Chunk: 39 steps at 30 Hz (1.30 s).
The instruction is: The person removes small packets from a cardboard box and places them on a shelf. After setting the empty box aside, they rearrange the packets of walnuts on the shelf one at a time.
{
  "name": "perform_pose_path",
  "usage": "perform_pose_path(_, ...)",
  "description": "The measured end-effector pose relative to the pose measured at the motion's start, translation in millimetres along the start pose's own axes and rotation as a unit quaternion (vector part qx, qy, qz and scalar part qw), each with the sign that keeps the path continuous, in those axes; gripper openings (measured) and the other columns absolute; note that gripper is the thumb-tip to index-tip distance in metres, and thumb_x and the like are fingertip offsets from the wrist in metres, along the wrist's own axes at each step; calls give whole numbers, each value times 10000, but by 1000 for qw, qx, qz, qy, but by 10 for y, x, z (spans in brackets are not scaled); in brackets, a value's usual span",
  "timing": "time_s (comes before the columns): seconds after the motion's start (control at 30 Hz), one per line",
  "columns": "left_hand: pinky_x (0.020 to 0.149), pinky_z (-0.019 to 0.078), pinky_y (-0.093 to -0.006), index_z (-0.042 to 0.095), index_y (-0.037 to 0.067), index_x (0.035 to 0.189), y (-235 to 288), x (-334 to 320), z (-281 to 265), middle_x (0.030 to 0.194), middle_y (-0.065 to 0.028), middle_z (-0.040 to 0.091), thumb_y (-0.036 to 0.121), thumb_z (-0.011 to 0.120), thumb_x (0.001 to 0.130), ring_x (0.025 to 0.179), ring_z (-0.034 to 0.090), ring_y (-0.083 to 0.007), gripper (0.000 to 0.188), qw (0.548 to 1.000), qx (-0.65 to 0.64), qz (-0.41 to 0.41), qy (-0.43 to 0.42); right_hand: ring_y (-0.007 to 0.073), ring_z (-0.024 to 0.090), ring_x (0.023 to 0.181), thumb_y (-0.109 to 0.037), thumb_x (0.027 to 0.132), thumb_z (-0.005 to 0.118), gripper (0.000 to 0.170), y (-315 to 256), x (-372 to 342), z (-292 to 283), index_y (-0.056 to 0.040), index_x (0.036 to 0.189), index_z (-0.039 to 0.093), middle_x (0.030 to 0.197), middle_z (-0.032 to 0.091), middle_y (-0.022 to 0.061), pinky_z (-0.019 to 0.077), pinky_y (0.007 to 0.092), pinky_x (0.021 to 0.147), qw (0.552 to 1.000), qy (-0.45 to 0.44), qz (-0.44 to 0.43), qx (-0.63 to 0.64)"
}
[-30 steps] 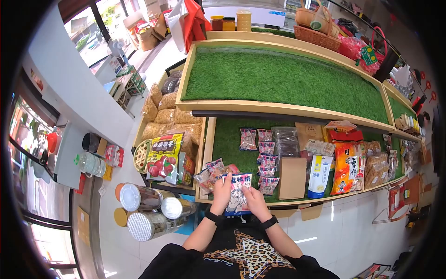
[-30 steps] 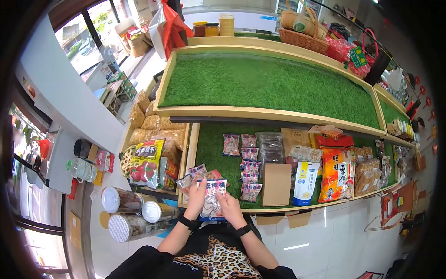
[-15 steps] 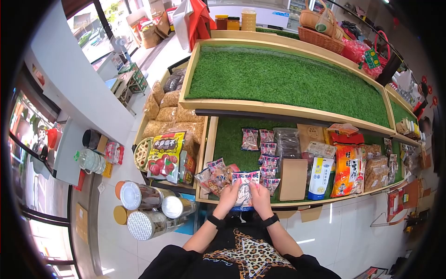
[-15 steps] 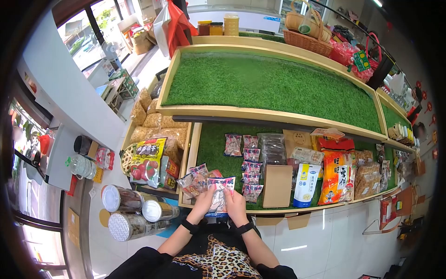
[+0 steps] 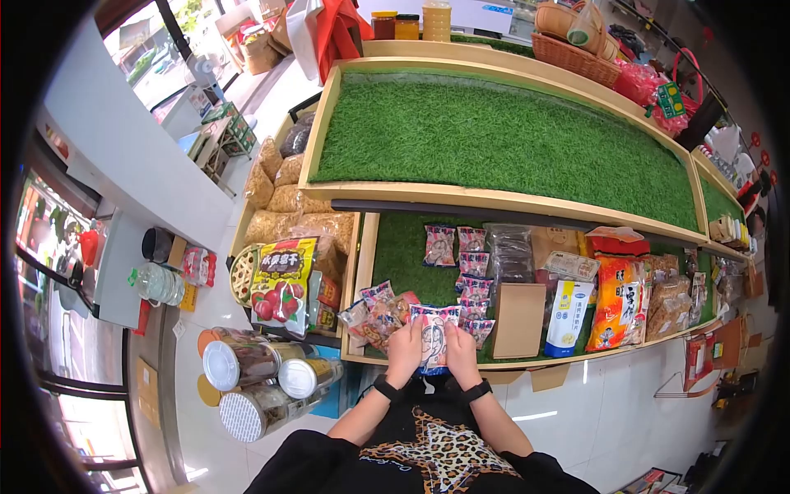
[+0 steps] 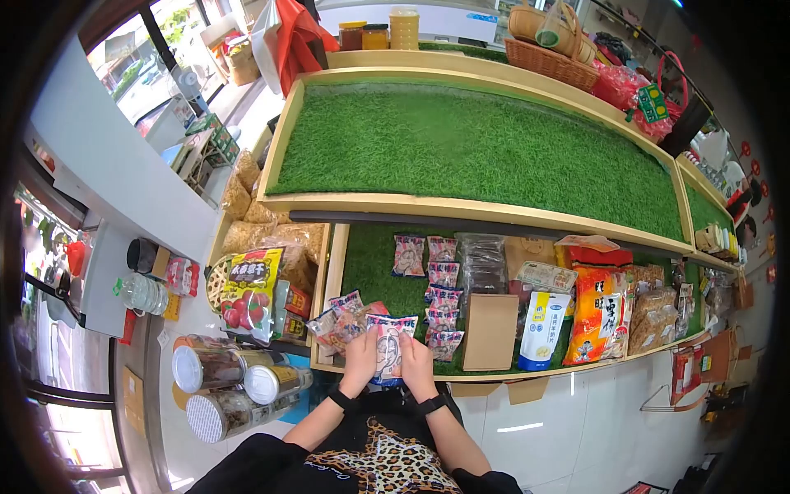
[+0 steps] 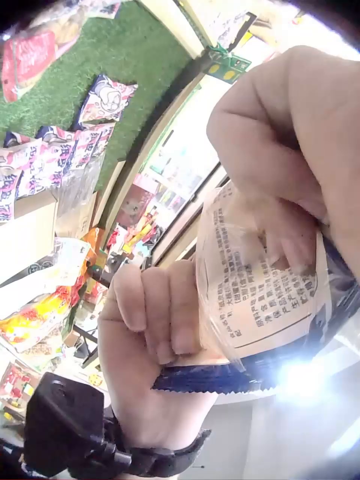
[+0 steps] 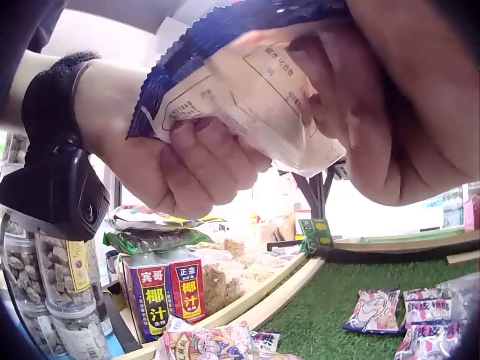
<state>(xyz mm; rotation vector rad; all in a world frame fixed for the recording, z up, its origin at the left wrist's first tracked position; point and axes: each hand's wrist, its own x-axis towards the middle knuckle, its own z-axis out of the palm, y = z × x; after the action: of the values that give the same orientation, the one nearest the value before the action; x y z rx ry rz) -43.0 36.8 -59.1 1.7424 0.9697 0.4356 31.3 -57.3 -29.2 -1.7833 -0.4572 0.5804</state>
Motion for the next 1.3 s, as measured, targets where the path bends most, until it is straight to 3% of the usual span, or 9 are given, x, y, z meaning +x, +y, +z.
perform_pose_path(0.13, 530, 401, -421, 565, -25, 735, -47, 163, 88, 574, -194, 540, 331, 416, 903, 563, 555, -355, 421, 999, -17, 3, 27, 104, 506, 437, -307, 916, 428, 373, 214, 213, 10, 3, 741, 540, 543, 501, 26, 417, 253, 389, 999, -2, 19, 30)
perform_pose_path(0.2, 534, 405, -418, 565, -23, 765, -90, 278, 120, 579, -189, 543, 316, 425, 900, 563, 552, -352, 390, 1000, 3, -10, 25, 102, 498, 443, -296, 912, 434, 337, 303, 339, -13, -1, 766, 505, 610, 509, 38, 440, 253, 412, 983, -9, 154, 97)
perform_pose_path(0.4, 639, 436, -406, 554, -1, 935, -591, 706, 410, 801, -201, 591, 214, 502, 843, 758, 569, -365, 240, 997, 74, 26, -29, 205, 550, 576, -143, 858, 475, 141, 758, 799, -6, -11, 906, 466, 715, 550, 106, 455, 319, 548, 987, -8, 151, 52)
perform_pose_path(0.67, 688, 459, -388, 545, 11, 980, -936, 1638, 847, 839, -193, 611, 188, 498, 804, 808, 592, -337, 254, 993, 84, -73, -41, 348, 562, 863, -127, 808, 502, 396, 1519, 1795, 159, 5, 1168, 404, 933, 563, 215, 436, 398, 741, 989, -13, 115, -90)
perform_pose_path(0.77, 694, 466, -370, 543, -6, 970, -1059, 1928, 977, 830, -192, 615, 166, 503, 780, 811, 595, -336, 259, 990, 42, -121, -55, 409, 489, 986, -151, 815, 487, 397, 1691, 2033, 228, 8, 1170, 404, 1038, 525, 256, 383, 443, 837, 989, -11, 111, -100)
perform_pose_path(0.83, 701, 475, -344, 544, -30, 946, -1284, 2080, 1105, 802, -187, 620, 150, 518, 769, 808, 610, -297, 254, 987, -39, -141, -73, 276, 609, 698, -116, 837, 486, 331, 1792, 2145, 270, -3, 1136, 398, 892, 576, 183, 481, 344, 622, 983, 16, 22, -182)
perform_pose_path(1.1, 742, 496, -313, 405, -29, 1124, -1296, 2047, 1067, 970, -137, 543, -25, 392, 849, 845, 585, -219, 275, 930, -314, -135, -137, 383, 462, 1063, -121, 806, 506, 401, 1499, 2052, 232, 13, 1170, 404, 1145, 485, 239, 366, 416, 905, 980, -26, 46, -190)
perform_pose_path(1.23, 728, 482, -280, 439, -13, 1180, -1731, 2014, 846, 1126, -176, 531, 44, 434, 830, 799, 586, -176, 355, 999, -49, -18, -17, 393, 445, 1047, -87, 789, 497, 398, 1365, 1776, 273, 6, 1164, 400, 1142, 452, 243, 367, 418, 891, 980, 19, -4, -200)
perform_pose_path(1.3, 797, 447, -330, 500, -5, 1146, -1276, 1952, 404, 1099, -148, 573, 80, 432, 822, 879, 589, -222, 342, 984, -69, -155, -47, 377, 473, 1009, -72, 781, 510, 350, 1528, 1616, 294, -6, 1120, 455, 1096, 486, 216, 383, 405, 871, 985, -4, 6, -174)
